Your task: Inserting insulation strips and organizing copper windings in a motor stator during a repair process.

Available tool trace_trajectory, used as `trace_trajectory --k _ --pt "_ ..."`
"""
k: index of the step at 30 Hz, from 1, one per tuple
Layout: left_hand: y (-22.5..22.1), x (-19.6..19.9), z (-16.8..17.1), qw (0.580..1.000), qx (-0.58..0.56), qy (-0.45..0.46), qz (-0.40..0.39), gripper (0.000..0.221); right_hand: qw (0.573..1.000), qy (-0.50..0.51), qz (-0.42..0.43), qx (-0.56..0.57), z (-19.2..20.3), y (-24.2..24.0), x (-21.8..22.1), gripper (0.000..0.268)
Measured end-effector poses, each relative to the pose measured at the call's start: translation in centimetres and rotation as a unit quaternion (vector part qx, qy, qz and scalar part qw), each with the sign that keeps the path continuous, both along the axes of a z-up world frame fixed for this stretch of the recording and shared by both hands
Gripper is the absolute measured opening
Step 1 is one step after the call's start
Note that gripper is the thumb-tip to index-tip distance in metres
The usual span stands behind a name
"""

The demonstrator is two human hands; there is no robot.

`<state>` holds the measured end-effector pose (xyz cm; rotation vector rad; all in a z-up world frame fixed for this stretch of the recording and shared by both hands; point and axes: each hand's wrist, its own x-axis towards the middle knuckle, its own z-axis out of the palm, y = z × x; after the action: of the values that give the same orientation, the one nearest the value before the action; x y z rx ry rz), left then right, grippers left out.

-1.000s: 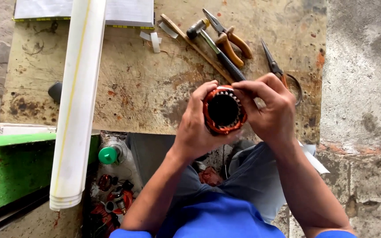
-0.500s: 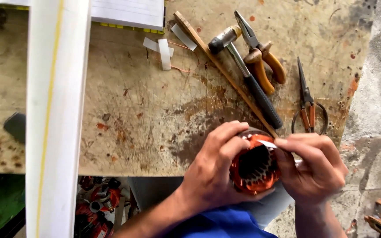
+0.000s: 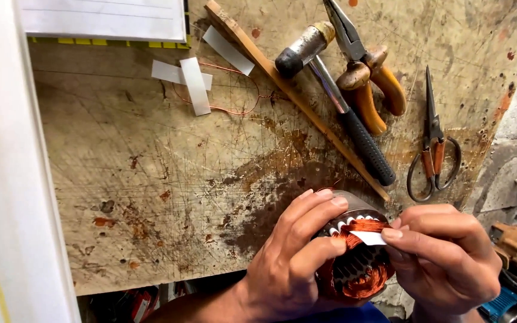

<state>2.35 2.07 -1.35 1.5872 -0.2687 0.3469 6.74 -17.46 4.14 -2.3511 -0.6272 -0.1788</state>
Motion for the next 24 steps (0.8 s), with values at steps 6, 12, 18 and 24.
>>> trace_trajectory --k 6,12,18,24 --pt "-0.4 -0.4 -0.5 1.000 -0.013 0.005 -0.002 0.057 0.996 0.086 0.005 0.034 1.0 0.2 0.8 0.012" --pt "-0.1 -0.1 0.1 0.999 0.046 -0.001 -0.003 0.053 0.991 0.131 -0.004 0.014 2.5 1.0 1.6 0.015" --pt "0.0 0.4 1.4 0.996 0.089 -0.013 -0.012 0.068 0.988 0.152 -0.003 0.000 3.8 1.1 1.6 0.015" --pt "-0.6 -0.7 2.5 0.995 0.098 0.018 -0.008 0.104 0.992 0.122 0.030 0.008 4.2 -1.1 0.9 0.015"
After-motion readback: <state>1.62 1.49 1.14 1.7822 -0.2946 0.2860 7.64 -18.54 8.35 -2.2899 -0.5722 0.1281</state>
